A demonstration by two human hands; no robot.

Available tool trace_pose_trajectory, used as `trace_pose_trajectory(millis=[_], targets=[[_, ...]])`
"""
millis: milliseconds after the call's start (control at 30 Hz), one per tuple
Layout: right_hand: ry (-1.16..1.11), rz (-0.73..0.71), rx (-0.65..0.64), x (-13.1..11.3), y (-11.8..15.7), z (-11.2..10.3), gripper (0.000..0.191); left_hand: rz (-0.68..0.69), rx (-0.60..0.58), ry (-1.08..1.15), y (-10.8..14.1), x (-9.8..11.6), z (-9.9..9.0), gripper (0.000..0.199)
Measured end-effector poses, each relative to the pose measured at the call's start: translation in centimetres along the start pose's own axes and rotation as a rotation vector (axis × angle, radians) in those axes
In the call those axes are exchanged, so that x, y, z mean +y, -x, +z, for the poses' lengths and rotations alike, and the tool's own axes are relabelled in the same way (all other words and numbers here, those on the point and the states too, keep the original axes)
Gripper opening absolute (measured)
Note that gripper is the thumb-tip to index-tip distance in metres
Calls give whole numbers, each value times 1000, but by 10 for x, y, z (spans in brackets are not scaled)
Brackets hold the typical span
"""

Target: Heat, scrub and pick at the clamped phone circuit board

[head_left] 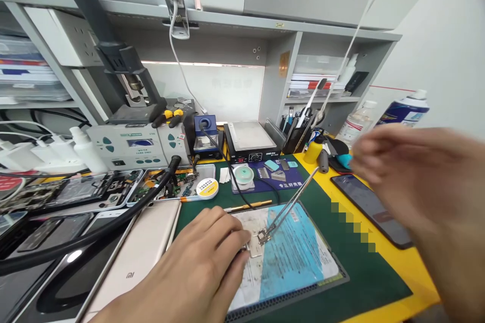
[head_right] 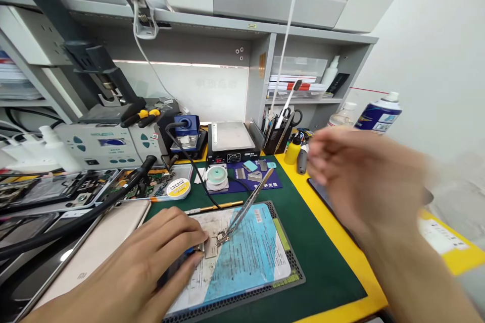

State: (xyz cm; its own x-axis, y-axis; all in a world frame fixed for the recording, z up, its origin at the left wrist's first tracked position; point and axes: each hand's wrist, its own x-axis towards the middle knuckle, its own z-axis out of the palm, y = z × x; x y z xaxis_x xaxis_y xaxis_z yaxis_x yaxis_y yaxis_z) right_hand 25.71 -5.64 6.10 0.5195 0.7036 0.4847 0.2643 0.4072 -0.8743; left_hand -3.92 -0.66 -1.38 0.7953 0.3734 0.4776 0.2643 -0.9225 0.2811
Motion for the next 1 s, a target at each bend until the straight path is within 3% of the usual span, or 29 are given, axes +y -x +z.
trace_pose_trajectory(millis=[100,167,233,333,433,667,1000], targets=[[264,342,-304,25,-23,16,9,14,5,-13,-1,0,1,15],[494,328,-612,43,-34,25,10,24,13,-18,-2,-1,2,16],[533,273,-897,58,-39,31,15,29,16,-14,-1,-2,3,16],[576,205,-1137,73,-42,39,22,21,5,-16,1,-3,3,16],[571,224,-1290,82,-41,49,33,12,5,-22,2,-3,2,16],[611,187,-1307,89,-32,58,18,6,9,-31,1,-4,3,13],[611,302,-1334,88,-36,58,8,18,30,-29,-1,-2,4,13]])
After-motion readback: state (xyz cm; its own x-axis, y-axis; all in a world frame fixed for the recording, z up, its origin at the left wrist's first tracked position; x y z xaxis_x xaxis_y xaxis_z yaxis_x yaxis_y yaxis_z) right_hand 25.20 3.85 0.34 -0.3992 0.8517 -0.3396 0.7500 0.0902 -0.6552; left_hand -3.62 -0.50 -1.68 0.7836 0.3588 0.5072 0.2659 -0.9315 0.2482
